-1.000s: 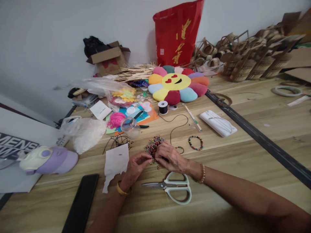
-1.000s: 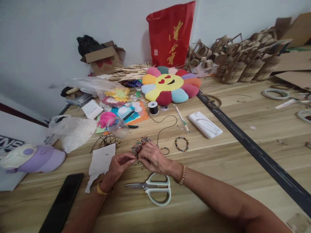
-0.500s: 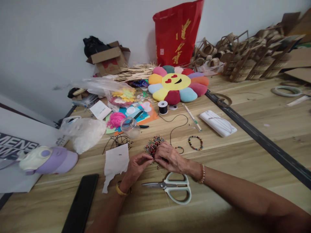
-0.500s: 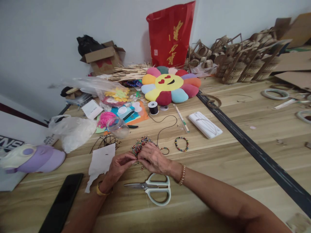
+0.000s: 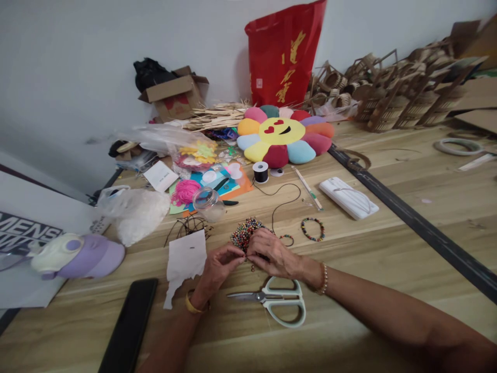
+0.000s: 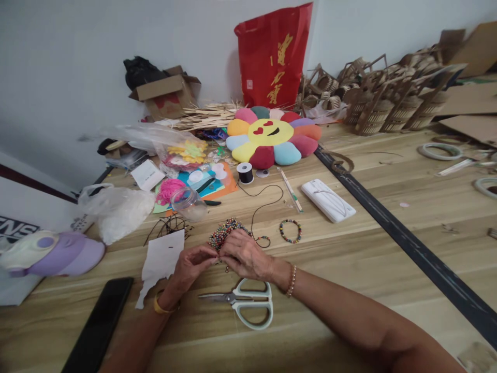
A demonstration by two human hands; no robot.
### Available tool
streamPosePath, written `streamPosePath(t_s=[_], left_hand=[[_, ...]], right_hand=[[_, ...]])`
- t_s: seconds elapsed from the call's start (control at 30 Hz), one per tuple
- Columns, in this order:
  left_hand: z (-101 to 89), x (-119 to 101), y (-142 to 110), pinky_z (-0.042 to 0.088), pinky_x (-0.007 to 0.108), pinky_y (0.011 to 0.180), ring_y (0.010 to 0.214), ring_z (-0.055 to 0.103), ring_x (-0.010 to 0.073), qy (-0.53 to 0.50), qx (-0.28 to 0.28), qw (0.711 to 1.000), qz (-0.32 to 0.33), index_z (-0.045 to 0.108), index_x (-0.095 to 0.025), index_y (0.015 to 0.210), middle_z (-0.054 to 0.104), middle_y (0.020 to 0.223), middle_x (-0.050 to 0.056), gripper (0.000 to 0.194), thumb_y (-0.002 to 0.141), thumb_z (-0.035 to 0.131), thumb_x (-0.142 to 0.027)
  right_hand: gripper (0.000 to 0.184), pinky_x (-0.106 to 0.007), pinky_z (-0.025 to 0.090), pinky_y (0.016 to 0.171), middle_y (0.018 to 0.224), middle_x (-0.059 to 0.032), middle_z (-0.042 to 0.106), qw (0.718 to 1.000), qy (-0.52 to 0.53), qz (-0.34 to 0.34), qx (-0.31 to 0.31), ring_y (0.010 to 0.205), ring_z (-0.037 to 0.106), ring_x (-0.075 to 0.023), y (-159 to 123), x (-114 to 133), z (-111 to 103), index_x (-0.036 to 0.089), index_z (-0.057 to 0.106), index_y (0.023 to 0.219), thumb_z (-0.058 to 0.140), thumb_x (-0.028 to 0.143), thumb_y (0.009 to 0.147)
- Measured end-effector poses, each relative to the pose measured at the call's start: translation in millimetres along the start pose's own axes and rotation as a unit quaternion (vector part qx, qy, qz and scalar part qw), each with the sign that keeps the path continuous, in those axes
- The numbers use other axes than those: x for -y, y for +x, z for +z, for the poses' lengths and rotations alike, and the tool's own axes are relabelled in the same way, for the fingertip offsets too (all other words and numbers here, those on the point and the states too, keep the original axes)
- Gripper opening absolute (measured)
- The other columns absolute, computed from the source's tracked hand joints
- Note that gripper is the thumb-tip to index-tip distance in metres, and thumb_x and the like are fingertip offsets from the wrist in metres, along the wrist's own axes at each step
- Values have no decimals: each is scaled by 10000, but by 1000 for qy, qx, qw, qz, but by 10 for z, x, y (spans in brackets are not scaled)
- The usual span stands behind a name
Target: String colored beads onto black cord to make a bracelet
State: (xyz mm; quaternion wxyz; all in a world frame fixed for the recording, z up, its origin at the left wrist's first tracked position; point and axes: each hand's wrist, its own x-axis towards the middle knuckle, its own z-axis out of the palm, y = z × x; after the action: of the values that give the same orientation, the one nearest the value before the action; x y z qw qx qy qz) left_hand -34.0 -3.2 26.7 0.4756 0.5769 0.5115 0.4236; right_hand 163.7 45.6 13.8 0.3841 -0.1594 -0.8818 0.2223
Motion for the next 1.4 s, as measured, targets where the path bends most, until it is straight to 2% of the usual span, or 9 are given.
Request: streamPosePath(t_s=[0.37, 0.6, 0.8, 0.9, 1.0, 1.1, 1.23, 1.4], left_hand=[[0, -21, 17, 509, 237, 646, 648, 628, 142, -27, 2, 1000, 10, 684, -140, 662, 701, 678, 33, 181, 673, 798, -281], [1, -29, 20, 486, 243, 647, 663, 608, 149, -2, 18, 1000, 19, 689, -143, 669, 685, 684, 36, 196, 722, 759, -318], [-17, -30, 17, 473, 251, 671, 694, 603, 156, 1, 40, 998, 40, 682, -136, 686, 675, 710, 46, 210, 753, 736, -327], [-29, -51, 11, 466, 246, 667, 687, 594, 151, 3, 41, 998, 39, 672, -136, 685, 663, 702, 41, 222, 760, 730, -336], [-28, -69, 5, 464, 249, 663, 689, 592, 154, 13, 43, 998, 41, 668, -135, 688, 655, 700, 43, 237, 769, 721, -352], [-16, -62, 5, 466, 259, 658, 679, 588, 159, 21, 41, 997, 55, 666, -134, 680, 648, 681, 46, 261, 768, 717, -375], [-5, -30, 13, 465, 260, 642, 655, 577, 155, 23, 33, 997, 71, 670, -136, 670, 642, 664, 46, 266, 764, 716, -380], [-12, -17, 11, 469, 246, 636, 659, 585, 154, 42, 19, 998, 44, 670, -138, 681, 654, 677, 44, 234, 762, 710, -354]], right_hand=[[88, -351, 435, 790, 817, -52, 593, 1000, 21, -4, -9, 821, 522, -184, 4, 10, 0, 174, 567, 885, 504, 187, 945], [68, -347, 444, 797, 893, -77, 601, 1000, 25, -11, 4, 874, 531, -193, 1, 26, -8, 168, 555, 977, 510, 200, 938], [34, -355, 430, 775, 811, -54, 561, 1000, 21, -20, 10, 813, 506, -191, 2, 49, -23, 184, 519, 851, 512, 153, 861], [94, -366, 422, 776, 749, -27, 513, 999, 29, -33, 15, 777, 483, -188, -13, 35, -20, 201, 462, 745, 528, 181, 808], [176, -365, 419, 775, 726, -15, 497, 999, 25, -26, 8, 764, 479, -184, -13, 23, -29, 207, 431, 706, 544, 241, 835], [145, -359, 426, 780, 789, -36, 545, 1000, 24, -19, 0, 799, 506, -187, 3, 21, -36, 197, 479, 792, 564, 281, 875], [50, -349, 433, 800, 843, -52, 586, 1000, 28, -13, 3, 841, 530, -183, 13, 15, -26, 187, 534, 888, 529, 219, 926], [69, -346, 442, 793, 838, -53, 603, 1000, 28, -3, 10, 836, 547, -181, -1, -11, -15, 178, 568, 902, 516, 194, 944]])
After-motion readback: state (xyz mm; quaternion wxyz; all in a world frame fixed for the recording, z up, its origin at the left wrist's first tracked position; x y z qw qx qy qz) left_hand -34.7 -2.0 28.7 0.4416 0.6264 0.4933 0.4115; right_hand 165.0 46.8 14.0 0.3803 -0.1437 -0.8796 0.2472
